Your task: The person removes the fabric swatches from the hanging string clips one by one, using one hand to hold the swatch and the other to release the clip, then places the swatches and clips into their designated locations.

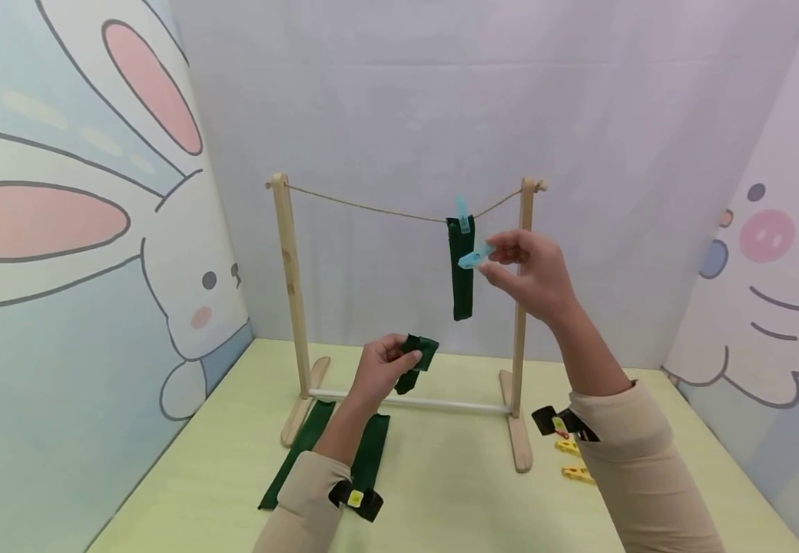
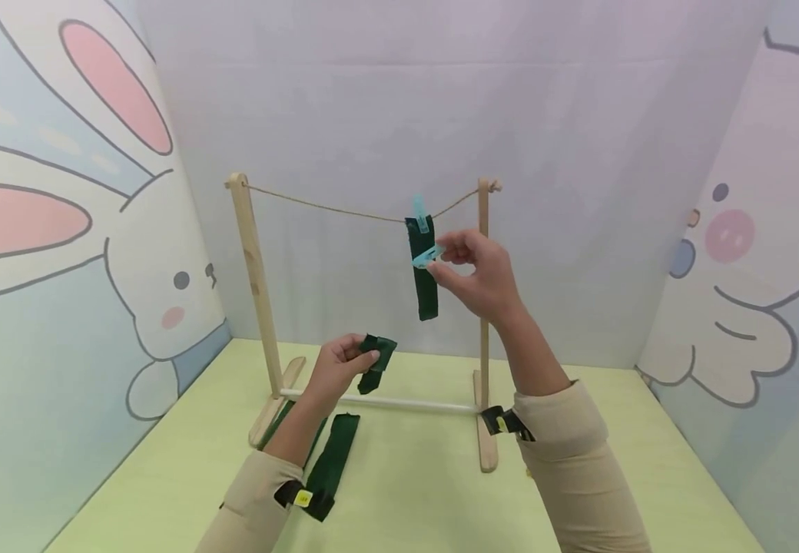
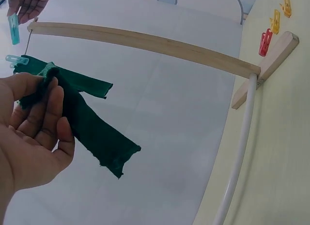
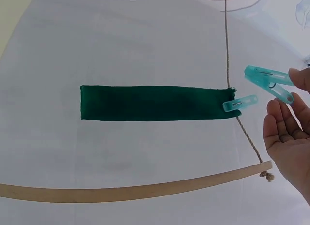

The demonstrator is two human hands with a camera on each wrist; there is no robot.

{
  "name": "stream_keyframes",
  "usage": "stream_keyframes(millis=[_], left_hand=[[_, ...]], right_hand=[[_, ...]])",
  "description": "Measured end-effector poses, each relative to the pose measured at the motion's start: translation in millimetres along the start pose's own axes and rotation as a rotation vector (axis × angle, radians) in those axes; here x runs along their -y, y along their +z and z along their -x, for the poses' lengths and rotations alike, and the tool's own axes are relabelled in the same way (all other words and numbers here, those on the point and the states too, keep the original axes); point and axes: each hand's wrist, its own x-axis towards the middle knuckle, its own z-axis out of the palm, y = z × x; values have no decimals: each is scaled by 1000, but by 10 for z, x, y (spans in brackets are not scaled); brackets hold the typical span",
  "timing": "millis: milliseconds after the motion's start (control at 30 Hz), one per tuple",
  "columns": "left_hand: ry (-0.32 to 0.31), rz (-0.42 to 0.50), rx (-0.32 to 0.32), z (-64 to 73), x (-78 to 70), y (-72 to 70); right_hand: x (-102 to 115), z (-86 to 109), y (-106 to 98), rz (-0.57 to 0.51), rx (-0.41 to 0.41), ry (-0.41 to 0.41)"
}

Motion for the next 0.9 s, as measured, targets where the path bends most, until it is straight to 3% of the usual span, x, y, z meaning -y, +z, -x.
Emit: stream_keyframes(millis=[133, 367, 667, 900], left_hand=[[-1, -21, -14, 94, 77, 15], [-35, -31, -13, 232, 222, 14], [-102, 29, 11, 237, 496, -23], [-187, 19, -27, 229, 721, -46]], right_hand=[[-133, 139, -12, -92, 0, -9], [-244, 443, -37, -161, -18, -15], [-149, 882, -35, -120, 1, 209], [-461, 1276, -61, -200, 4, 317]])
